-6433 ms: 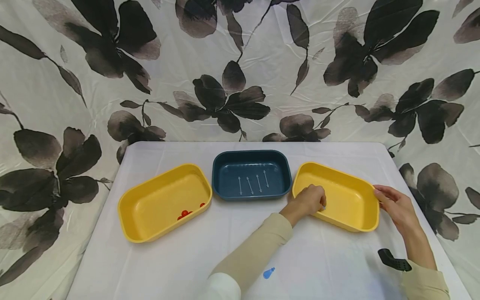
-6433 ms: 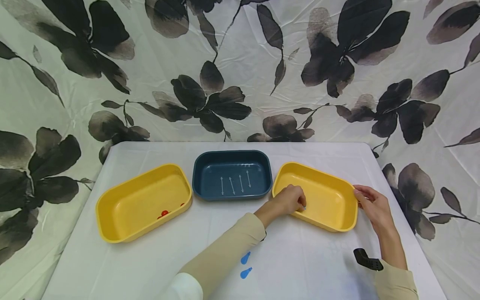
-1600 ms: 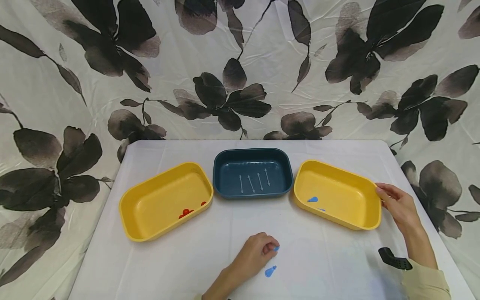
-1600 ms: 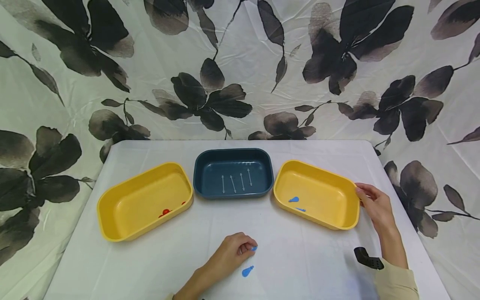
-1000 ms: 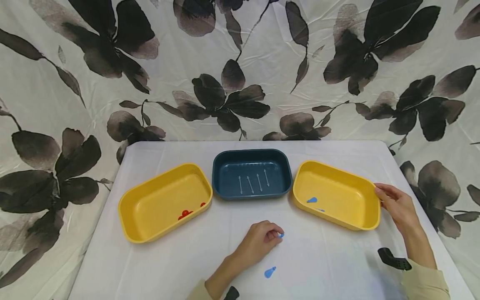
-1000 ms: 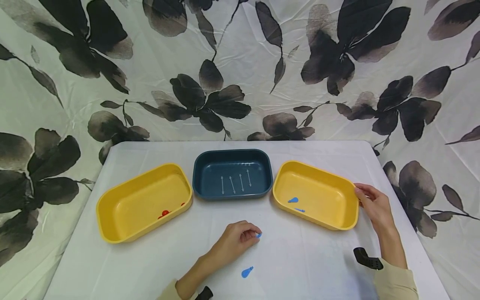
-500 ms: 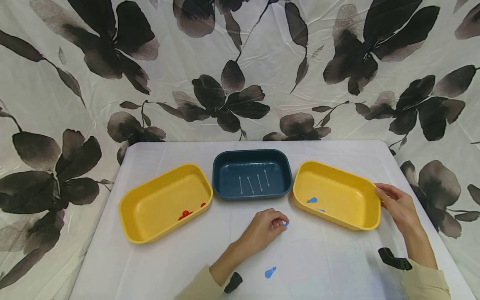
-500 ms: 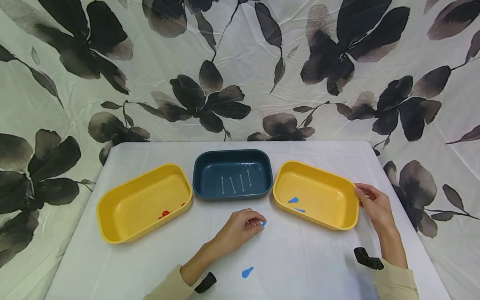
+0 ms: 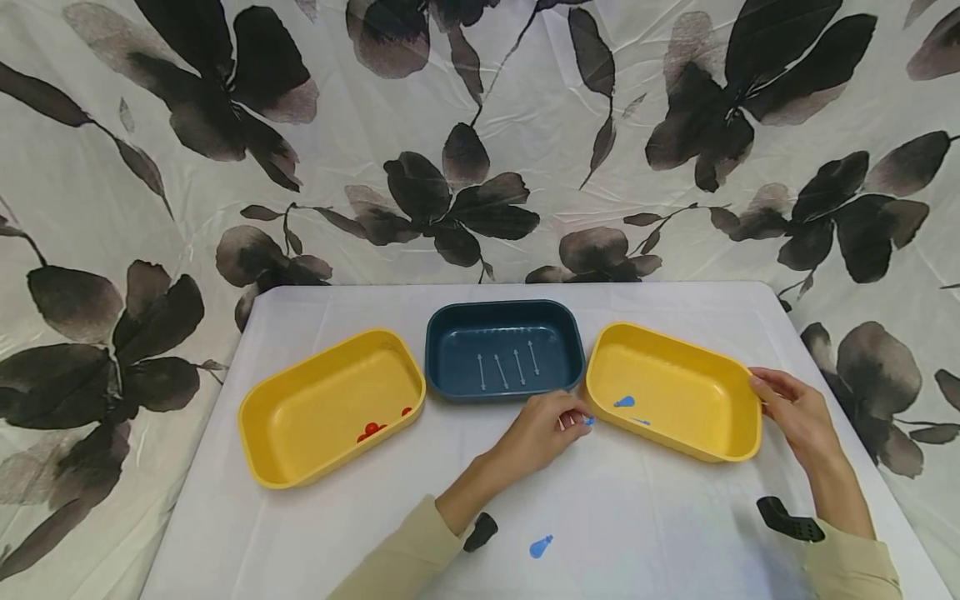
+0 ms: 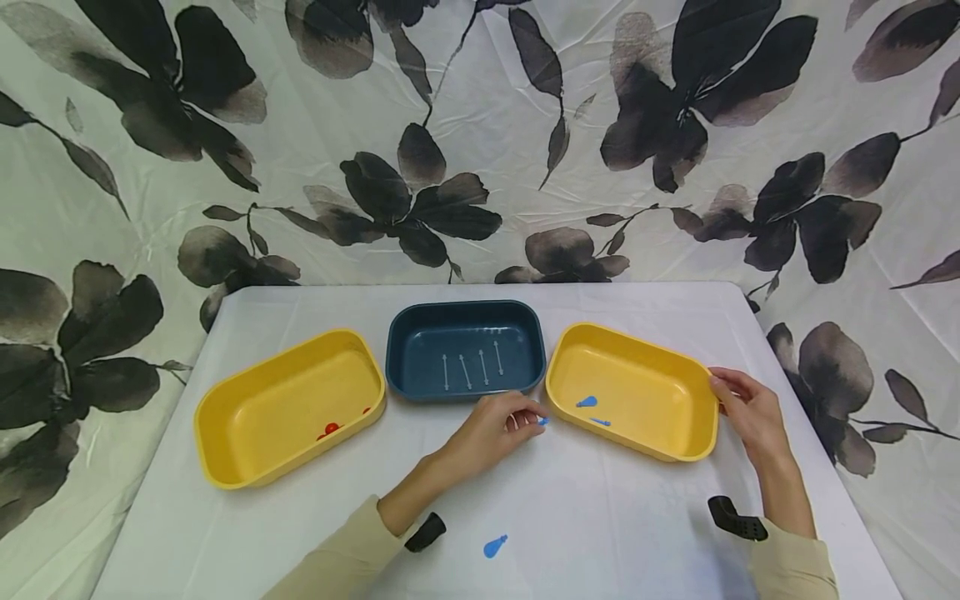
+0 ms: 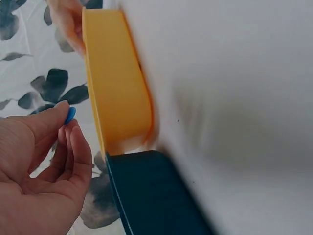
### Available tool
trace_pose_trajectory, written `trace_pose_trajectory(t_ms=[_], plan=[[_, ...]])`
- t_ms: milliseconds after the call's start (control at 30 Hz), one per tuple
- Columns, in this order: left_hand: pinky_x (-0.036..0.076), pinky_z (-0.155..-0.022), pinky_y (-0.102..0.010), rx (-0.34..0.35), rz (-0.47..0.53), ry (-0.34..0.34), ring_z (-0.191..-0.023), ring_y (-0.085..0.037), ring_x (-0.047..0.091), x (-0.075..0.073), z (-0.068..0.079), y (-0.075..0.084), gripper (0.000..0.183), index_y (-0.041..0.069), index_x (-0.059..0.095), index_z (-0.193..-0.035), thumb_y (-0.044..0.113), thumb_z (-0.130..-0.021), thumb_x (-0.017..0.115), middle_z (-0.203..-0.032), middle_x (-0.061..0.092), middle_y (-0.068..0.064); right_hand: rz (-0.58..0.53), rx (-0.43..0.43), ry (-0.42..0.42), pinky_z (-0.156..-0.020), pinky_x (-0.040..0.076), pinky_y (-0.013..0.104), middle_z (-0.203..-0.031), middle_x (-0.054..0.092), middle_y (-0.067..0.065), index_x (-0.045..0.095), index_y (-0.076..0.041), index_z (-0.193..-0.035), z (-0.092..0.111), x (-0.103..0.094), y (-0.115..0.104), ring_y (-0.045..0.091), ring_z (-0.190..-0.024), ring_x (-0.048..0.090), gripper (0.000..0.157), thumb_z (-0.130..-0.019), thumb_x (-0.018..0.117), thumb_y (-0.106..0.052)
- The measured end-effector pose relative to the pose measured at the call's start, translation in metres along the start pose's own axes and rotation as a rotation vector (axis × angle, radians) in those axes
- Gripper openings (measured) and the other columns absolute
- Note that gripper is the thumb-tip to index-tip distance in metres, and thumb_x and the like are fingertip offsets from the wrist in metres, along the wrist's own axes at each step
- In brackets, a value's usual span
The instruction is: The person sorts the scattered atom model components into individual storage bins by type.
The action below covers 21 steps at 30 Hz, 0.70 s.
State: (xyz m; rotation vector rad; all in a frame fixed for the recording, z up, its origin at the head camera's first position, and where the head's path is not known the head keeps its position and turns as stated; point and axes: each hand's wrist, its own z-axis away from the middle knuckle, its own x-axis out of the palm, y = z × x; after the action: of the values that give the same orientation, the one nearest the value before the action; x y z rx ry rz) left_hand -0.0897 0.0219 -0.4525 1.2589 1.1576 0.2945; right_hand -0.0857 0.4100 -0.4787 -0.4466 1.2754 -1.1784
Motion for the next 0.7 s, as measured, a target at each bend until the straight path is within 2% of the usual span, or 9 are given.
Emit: trace_pose_trajectory(t_ms=[100,267,500,700], plan=[[0.048,-0.067,-0.013,0.029,-0.003,0.0,-0.076,-0.005,0.053,-0.001,-0.007,0.002,0.012,0.0,0.076,-0.105,0.001,-0.093,0.075,-0.085,0.064,-0.004,0.004,0.0,0.004,-0.075,0.051,0.008,-0.122,0.055,-0.003,0.046,0.003,-0.147,0.0,0.0,0.001,0.002,-0.095,0.053,0.061,-0.107,0.053,-0.042],[0.047,-0.068,-0.013,0.036,-0.006,-0.015,-0.077,-0.006,0.053,-0.002,-0.019,0.005,0.014,-0.001,0.075,-0.108,0.001,-0.093,0.074,-0.087,0.063,-0.004,0.011,0.003,0.008,-0.075,0.051,0.007,-0.127,0.055,0.003,0.046,0.003,-0.148,-0.001,0.001,0.001,0.002,-0.095,0.053,0.062,-0.107,0.053,-0.043],[0.047,-0.071,-0.013,0.039,-0.003,-0.022,-0.079,-0.011,0.054,0.0,-0.034,0.008,0.014,-0.002,0.074,-0.107,0.001,-0.094,0.074,-0.089,0.064,-0.007,0.011,0.006,-0.005,-0.075,0.051,0.007,-0.129,0.054,0.004,0.044,0.003,-0.149,-0.002,0.0,0.001,0.0,-0.095,0.052,0.064,-0.106,0.052,-0.044],[0.047,-0.072,-0.012,0.053,-0.03,-0.023,-0.08,-0.01,0.055,0.007,-0.049,0.007,0.013,-0.001,0.074,-0.107,0.001,-0.094,0.074,-0.09,0.066,-0.007,0.005,0.016,-0.001,-0.075,0.051,0.007,-0.128,0.054,0.002,0.045,0.002,-0.149,-0.002,0.0,0.001,0.002,-0.096,0.052,0.063,-0.106,0.053,-0.044]])
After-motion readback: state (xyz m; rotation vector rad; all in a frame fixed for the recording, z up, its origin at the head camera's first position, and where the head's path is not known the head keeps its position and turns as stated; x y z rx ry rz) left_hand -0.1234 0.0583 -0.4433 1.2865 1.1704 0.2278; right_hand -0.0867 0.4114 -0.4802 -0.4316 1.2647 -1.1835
